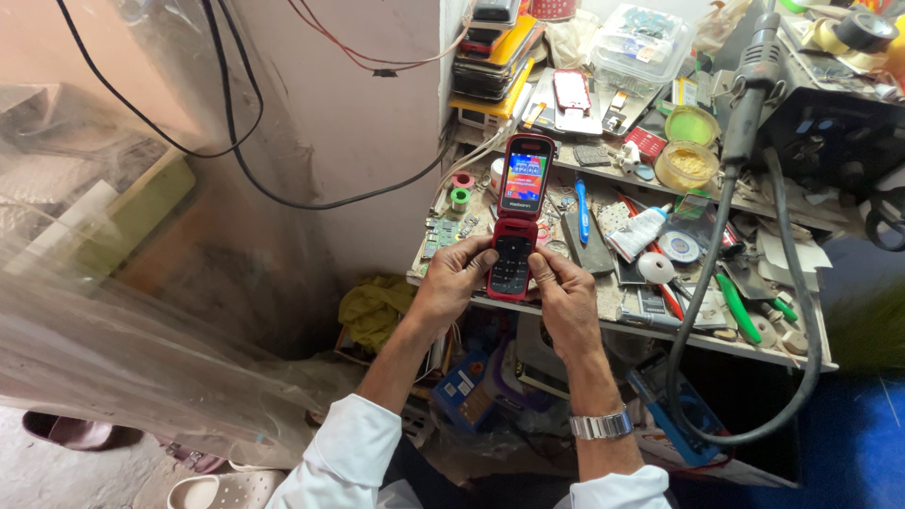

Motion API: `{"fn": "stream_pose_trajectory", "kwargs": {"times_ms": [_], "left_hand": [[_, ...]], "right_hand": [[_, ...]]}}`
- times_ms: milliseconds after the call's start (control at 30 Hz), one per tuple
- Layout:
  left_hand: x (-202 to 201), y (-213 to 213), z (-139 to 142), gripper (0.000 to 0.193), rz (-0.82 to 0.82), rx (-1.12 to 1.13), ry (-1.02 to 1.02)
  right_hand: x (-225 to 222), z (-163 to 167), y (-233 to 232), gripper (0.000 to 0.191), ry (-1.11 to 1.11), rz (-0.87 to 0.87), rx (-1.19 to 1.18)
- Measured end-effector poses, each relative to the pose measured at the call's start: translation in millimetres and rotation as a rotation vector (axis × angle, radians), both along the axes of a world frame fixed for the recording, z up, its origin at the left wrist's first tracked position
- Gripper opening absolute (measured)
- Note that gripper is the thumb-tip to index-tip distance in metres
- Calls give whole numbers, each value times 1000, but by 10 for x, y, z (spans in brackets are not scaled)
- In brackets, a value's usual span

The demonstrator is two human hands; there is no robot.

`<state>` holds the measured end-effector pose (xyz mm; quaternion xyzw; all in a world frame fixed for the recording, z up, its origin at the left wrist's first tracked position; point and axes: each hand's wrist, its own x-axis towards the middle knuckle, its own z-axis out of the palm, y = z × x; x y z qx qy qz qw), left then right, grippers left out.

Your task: The person operates a red flip phone, navigating menus and pressing keys. They then open the phone's back cover and use a small metal tool to probe the internal battery compartment and circuitry.

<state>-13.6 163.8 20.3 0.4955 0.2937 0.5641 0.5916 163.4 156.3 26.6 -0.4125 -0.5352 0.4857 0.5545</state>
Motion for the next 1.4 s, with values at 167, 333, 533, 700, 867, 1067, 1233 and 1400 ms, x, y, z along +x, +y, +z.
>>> {"fn": "stream_pose_trajectory", "kwargs": {"times_ms": [167,333,533,700,867,1067,1233,1400], "left_hand": [[1,7,-5,36,-5,-17,-17],[4,24,-28,36,-10,-14,-28],[-2,41,-63,37,-14,-25,-31],[-6,46,-64,36,-24,-21,-49],[-3,28,-35,36,-17,-21,-24],[-9,-4,13,33,12,-1,34],[2,-20,9,32,17,12,28],[13,-34,4,28,39,4,67]], "right_hand": [[4,-27,23,31,-2,-9,-6],[5,-41,32,31,7,5,-5],[-2,-40,36,31,9,9,-8],[-3,-34,31,31,10,10,-10],[-2,-39,27,31,-11,0,-10],[-58,4,-14,32,-57,-22,42],[-76,58,-42,30,-89,-28,77],[-134,41,-45,26,-65,-88,35]]}}
